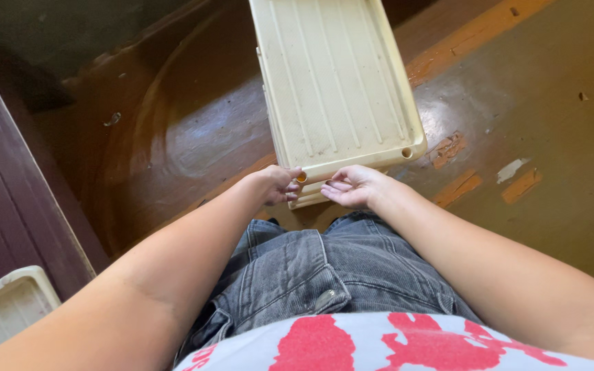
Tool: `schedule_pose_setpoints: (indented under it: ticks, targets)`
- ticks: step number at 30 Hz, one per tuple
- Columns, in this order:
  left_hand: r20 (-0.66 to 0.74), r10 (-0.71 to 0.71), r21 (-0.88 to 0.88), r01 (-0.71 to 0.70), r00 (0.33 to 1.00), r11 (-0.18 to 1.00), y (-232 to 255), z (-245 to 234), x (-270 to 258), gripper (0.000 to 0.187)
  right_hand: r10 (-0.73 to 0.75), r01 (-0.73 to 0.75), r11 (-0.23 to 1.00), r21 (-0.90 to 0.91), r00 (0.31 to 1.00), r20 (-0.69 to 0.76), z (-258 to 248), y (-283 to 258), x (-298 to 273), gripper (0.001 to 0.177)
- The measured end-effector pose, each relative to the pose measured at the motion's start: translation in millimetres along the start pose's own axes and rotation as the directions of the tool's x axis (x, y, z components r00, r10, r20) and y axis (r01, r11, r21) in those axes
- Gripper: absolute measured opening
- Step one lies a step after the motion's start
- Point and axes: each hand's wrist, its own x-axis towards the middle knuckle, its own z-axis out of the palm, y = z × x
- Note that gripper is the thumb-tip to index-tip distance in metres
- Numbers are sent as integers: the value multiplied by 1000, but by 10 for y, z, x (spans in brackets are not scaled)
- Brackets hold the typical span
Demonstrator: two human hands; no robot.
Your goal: The person disassembles a beige plastic three-tier stand by removing the top tray and detaching the vertical support rods. The removed parts are placed on a nearby wooden bench.
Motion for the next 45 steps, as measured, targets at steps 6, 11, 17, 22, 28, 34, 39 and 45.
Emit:
schedule_pose_setpoints:
  ticks: [6, 11, 17, 22, 28, 34, 39, 45]
  targets:
    - [13, 42, 27, -42, 999, 999, -43, -4, 171, 35, -19, 19, 1000, 0, 1000, 9, -86, -23, 264, 30]
    - [22, 141, 44, -142, 990, 989, -28, -10, 88, 49, -21, 28, 998, -60, 993, 117, -145, 82, 579, 24]
    - [87, 115, 34, -118, 990, 992, 45, -31, -204, 56, 55, 99, 927, -362, 918, 392, -55, 461, 600, 33]
    - [189, 184, -9, -186, 965, 983, 16, -101, -192, 54, -98, 324, 879, -350, 840, 533, 64, 623, 586, 22]
    - [202, 122, -300, -57, 972, 952, -74, -72, -269, 40, -286, 513, 702, -494, 838, 464, 132, 809, 846, 27]
    - [183, 100, -287, -44, 978, 957, 64, 21, -358, 52, -258, 610, -107, -785, 746, 614, 103, 734, 915, 21]
    - [67, -2, -258, 19, 998, 966, -100, -154, -340, 46, -133, 460, 420, -782, 884, 449, 184, 794, 629, 26]
    - [104, 56, -240, -30, 993, 970, -199, -510, -337, 39, -208, 256, 815, -519, 967, 150, -58, 530, 501, 27]
